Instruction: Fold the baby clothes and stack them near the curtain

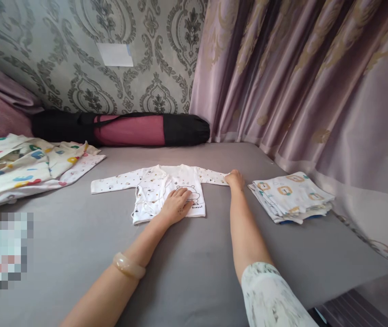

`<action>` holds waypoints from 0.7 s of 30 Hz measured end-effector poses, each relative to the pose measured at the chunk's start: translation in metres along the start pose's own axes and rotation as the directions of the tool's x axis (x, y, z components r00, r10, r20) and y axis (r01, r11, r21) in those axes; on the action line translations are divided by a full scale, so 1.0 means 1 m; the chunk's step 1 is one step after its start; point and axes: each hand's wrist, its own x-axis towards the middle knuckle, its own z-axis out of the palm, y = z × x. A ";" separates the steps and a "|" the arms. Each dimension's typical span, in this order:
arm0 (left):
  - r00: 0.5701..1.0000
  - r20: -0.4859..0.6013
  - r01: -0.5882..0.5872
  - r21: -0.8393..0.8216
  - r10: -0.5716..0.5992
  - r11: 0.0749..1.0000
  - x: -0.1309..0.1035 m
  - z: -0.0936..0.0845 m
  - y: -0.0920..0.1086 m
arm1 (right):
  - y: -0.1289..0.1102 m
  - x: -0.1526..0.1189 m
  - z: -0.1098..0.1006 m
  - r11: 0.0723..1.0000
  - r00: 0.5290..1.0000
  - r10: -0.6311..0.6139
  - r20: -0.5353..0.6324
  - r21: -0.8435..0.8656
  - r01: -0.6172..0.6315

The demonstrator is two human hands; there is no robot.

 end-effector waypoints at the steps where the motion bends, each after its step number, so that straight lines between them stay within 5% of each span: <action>1: 1.000 0.012 -0.004 0.011 0.004 1.000 0.001 -0.002 0.001 | -0.001 0.001 0.000 1.000 1.000 0.008 0.003 0.008 -0.008; 8: 0.992 0.106 0.062 0.052 -0.067 0.997 0.035 -0.015 -0.007 | -0.014 0.000 -0.007 0.994 1.000 -0.031 -0.003 0.101 0.031; 12: 0.999 0.039 0.038 -0.025 -0.037 0.999 0.067 -0.010 -0.022 | -0.016 0.007 -0.008 0.966 0.992 -0.120 -0.039 0.226 0.126; 17: 0.997 -0.036 -0.075 -0.053 0.073 0.996 0.103 0.009 -0.038 | -0.007 0.018 -0.006 0.838 0.964 -0.207 -0.168 0.478 0.264; 21: 0.999 0.034 -0.032 -0.036 0.033 0.999 0.119 0.019 -0.044 | 0.001 0.019 -0.009 0.722 0.968 -0.217 -0.128 0.646 0.247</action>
